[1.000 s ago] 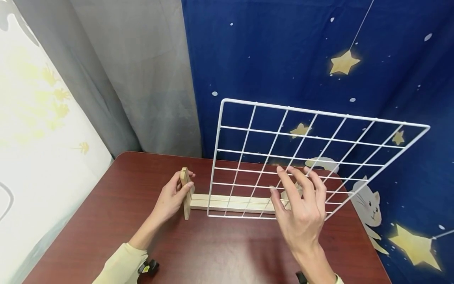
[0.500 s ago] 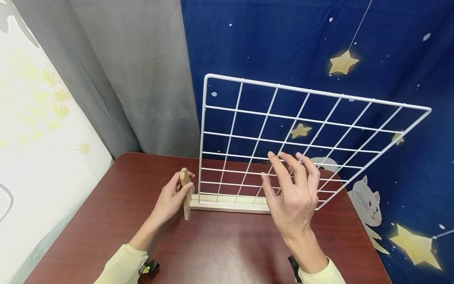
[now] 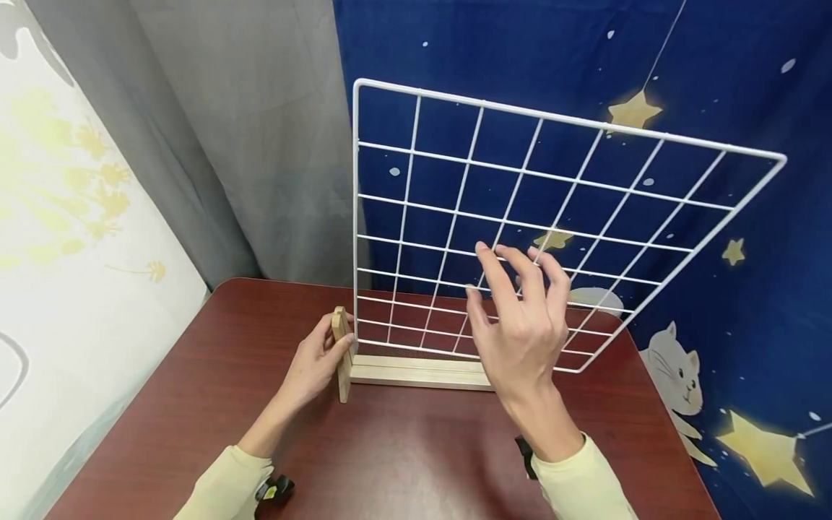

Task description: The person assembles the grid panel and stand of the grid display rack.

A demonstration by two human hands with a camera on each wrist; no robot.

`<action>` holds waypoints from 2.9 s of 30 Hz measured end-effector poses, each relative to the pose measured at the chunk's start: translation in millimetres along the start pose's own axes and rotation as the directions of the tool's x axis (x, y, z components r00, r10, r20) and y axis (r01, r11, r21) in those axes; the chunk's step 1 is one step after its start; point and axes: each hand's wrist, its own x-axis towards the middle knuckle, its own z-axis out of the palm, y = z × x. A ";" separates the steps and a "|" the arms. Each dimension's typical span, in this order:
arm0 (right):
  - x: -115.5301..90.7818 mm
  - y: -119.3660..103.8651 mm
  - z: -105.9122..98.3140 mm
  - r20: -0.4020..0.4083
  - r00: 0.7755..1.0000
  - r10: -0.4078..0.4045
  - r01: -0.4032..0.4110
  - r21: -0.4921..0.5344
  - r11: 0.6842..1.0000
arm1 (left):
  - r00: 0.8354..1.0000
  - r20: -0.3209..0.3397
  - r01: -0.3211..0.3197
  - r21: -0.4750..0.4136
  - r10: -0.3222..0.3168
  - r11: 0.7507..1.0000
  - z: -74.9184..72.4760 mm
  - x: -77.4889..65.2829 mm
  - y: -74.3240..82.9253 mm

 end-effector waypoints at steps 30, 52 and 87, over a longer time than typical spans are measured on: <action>39.5 -24.7 22.7 -0.013 0.999 -0.042 0.042 -0.004 0.999 | 1.000 0.013 0.012 -0.009 -0.012 1.000 3.8 -4.9 4.4; 27.6 -19.8 31.5 0.046 0.998 -0.041 0.042 -0.034 0.999 | 0.999 0.015 0.039 -0.001 -0.039 0.999 0.0 -8.2 4.7; 1.6 -11.1 45.4 0.115 0.992 -0.059 0.068 -0.073 0.995 | 1.000 0.007 -0.011 -0.019 0.011 1.000 4.2 -10.4 5.7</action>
